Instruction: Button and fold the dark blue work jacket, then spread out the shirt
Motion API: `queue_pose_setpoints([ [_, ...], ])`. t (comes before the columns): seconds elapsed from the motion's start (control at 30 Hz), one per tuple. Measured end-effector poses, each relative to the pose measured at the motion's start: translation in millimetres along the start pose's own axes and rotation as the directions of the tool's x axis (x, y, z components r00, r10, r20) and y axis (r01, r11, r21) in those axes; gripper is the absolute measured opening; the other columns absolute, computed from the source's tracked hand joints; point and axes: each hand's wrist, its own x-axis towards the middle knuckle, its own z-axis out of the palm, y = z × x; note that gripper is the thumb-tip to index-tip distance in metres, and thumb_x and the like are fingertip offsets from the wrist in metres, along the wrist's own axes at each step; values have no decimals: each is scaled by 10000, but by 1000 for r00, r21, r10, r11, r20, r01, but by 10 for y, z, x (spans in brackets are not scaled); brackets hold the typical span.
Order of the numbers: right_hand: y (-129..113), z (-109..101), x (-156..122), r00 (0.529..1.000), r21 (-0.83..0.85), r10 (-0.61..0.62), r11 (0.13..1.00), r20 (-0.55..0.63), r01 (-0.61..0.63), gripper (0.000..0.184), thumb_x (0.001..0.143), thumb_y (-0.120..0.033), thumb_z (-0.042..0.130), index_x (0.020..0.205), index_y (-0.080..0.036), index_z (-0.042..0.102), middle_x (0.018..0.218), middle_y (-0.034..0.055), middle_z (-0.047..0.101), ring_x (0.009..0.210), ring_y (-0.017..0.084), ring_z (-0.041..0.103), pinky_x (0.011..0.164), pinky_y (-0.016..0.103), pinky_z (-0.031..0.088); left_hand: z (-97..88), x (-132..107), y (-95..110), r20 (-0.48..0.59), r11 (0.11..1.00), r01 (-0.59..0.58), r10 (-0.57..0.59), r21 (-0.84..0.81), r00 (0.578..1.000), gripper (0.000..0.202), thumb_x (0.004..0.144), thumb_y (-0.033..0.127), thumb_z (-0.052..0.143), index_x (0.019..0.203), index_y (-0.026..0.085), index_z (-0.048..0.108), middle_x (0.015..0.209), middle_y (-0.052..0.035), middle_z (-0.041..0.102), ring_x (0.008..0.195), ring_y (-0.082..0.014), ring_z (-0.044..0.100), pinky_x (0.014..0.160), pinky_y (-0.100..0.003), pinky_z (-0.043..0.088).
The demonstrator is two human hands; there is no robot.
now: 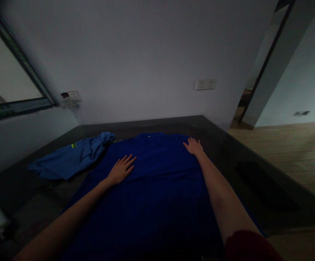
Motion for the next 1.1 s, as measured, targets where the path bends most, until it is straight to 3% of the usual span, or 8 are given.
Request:
queue_pose_setpoints([
  [0.3,34,-15,187,1000,2,-1,1000,13,1,709,924,-551,135,1448,-87,246,1517,143,221,1403,250,157,1117,510,101,-14,140,3,-5,1000,5,-5,-11,1000,530,939,513,230,1446,357,229,1534,12,200,1410,-250,149,1119,-486,184],
  [0.43,-10,-82,131,1000,-16,-4,1000,-28,3,699,927,-552,163,1428,-82,293,1507,161,242,1400,273,154,1103,545,95,-40,116,16,-62,1000,-2,1,-27,998,508,941,477,256,1412,308,340,1506,-23,292,1400,-242,197,1118,-488,195],
  [0.6,-198,-202,-51,995,-15,-24,1000,-93,23,650,935,-533,200,1419,-116,316,1508,162,239,1394,290,168,1096,516,167,-95,-21,49,-98,999,7,-10,-34,995,467,942,449,268,1355,306,436,1446,-25,404,1383,-251,245,1112,-550,162],
  [0.77,-382,-238,-402,998,43,-69,997,-5,69,723,877,-640,284,1433,-179,311,1507,167,236,1368,360,220,1065,519,253,-125,-324,61,-32,998,11,-13,-57,999,493,926,519,288,1397,382,342,1504,2,296,1399,-293,181,1074,-624,164],
  [0.9,-443,-284,-618,997,91,-3,996,81,-5,727,857,-680,271,1458,-272,244,1524,150,191,1346,427,225,1002,612,286,-125,-456,79,-9,999,15,-15,-35,1000,515,925,528,282,1422,395,275,1528,13,225,1409,-309,124,1063,-637,173],
  [1.0,-470,-268,-706,992,77,27,996,121,-37,699,849,-698,253,1448,-338,251,1525,125,207,1335,450,232,988,657,256,-108,-456,85,-2,1000,13,-13,-16,1000,515,929,532,257,1428,406,249,1532,21,209,1409,-310,121,1062,-634,181],
  [1.1,-491,-186,-777,996,50,17,999,91,-21,686,851,-705,208,1445,-363,247,1529,94,209,1358,433,180,1022,650,198,-96,-443,80,-9,1000,0,0,-11,1000,519,926,549,236,1429,421,229,1531,29,209,1408,-307,128,1062,-628,189],
])
